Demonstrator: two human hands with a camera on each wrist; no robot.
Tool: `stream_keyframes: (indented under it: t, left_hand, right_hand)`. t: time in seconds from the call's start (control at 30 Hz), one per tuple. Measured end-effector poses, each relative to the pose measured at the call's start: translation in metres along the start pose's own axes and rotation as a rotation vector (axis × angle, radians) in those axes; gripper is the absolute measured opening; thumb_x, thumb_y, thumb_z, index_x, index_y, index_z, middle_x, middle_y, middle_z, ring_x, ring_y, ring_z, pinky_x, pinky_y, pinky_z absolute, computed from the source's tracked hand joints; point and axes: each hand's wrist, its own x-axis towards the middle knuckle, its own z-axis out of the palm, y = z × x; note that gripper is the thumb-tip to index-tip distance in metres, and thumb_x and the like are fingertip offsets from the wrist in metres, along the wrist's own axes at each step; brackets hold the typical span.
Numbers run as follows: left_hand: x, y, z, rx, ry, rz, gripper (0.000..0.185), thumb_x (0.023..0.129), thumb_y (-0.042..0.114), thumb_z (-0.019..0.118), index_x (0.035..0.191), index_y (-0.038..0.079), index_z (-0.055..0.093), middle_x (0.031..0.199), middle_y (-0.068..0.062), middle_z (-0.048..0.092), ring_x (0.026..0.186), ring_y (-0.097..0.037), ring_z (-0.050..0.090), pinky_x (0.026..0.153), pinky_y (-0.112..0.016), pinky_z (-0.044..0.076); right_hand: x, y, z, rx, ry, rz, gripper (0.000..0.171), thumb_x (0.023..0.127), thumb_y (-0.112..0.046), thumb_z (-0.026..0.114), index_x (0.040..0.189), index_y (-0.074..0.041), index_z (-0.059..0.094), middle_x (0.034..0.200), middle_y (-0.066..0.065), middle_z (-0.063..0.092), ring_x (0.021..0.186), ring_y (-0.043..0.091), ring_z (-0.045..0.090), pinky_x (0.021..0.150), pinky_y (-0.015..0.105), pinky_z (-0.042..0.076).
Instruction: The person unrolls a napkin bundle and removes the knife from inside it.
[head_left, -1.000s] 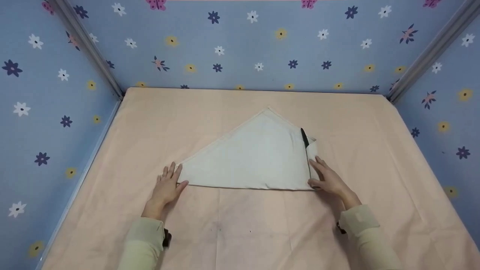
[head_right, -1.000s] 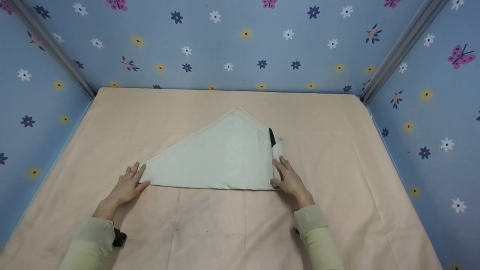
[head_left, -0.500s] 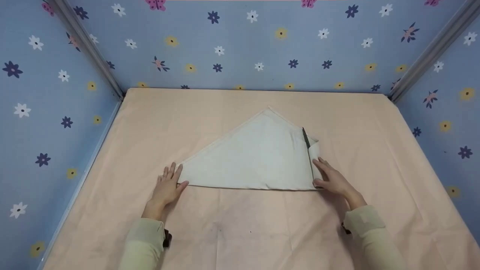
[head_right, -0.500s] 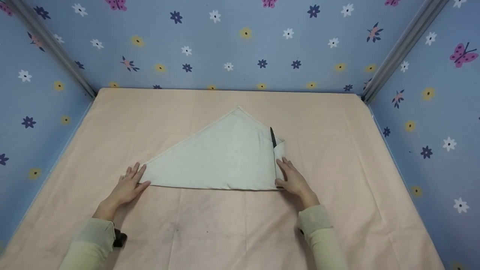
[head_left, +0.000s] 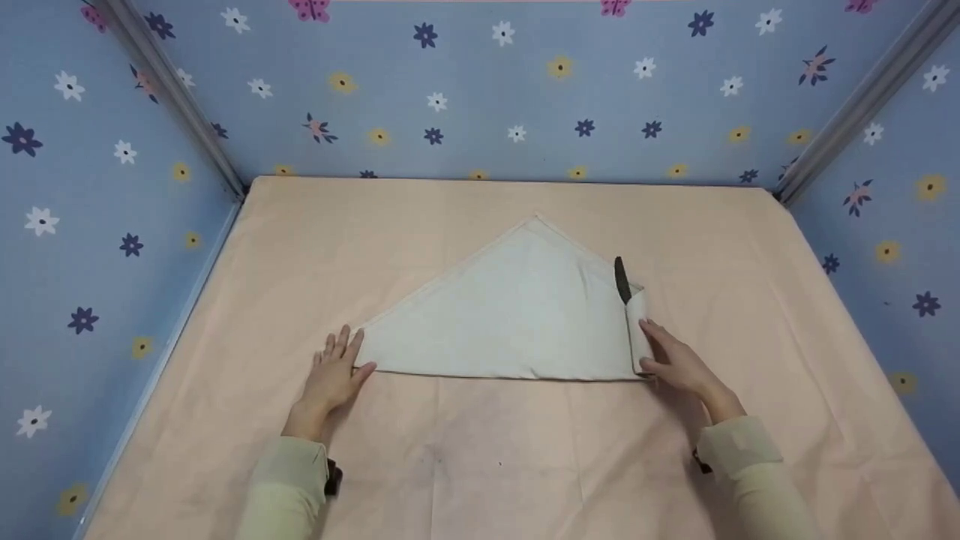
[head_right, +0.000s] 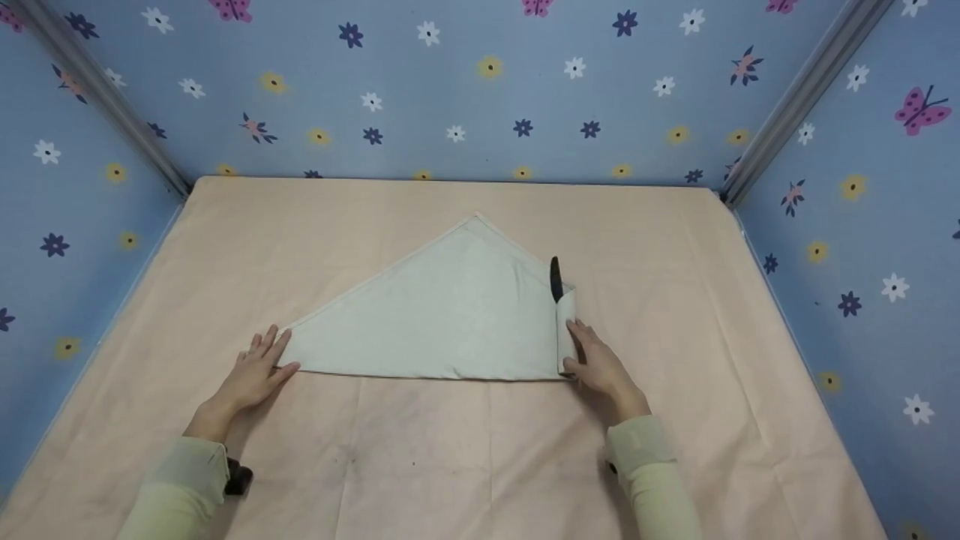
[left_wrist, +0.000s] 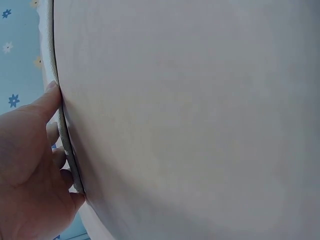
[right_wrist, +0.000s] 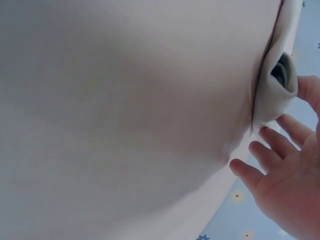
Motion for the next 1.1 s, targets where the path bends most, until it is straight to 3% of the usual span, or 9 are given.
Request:
stream_keyframes:
  t: [0.3, 0.8, 1.1]
  left_hand:
    - [0.000, 0.000, 0.001, 0.025, -0.001, 0.002, 0.064, 0.092, 0.036, 0.044, 0.140, 0.000, 0.019, 0.143, -0.025, 0.009, 0.129, -0.045, 0.003, 0.100, -0.060, 0.006]
    - [0.001, 0.000, 0.001, 0.033, 0.009, 0.013, 0.063, 0.093, 0.035, 0.044, 0.139, -0.001, 0.021, 0.143, -0.026, 0.010, 0.129, -0.045, 0.004, 0.100, -0.060, 0.007]
    - [0.000, -0.001, 0.001, 0.026, 0.011, 0.015, 0.063, 0.093, 0.034, 0.044, 0.139, -0.001, 0.020, 0.143, -0.026, 0.010, 0.128, -0.045, 0.004, 0.100, -0.060, 0.006]
  right_hand:
    - [-0.002, 0.000, 0.000, 0.006, -0.003, 0.015, 0.066, 0.088, -0.020, 0.055, 0.142, -0.007, 0.018, 0.144, 0.021, 0.014, 0.130, 0.040, 0.013, 0.104, 0.050, 0.012]
    - [-0.001, -0.019, 0.007, 0.028, 0.115, -0.021, 0.061, 0.086, -0.011, 0.057, 0.137, 0.001, 0.027, 0.143, 0.025, 0.015, 0.129, 0.041, 0.014, 0.103, 0.049, 0.015]
    - [0.005, -0.026, 0.016, 0.026, 0.155, -0.031, 0.060, 0.086, -0.014, 0.059, 0.135, 0.004, 0.030, 0.143, 0.024, 0.015, 0.129, 0.040, 0.016, 0.103, 0.049, 0.017]
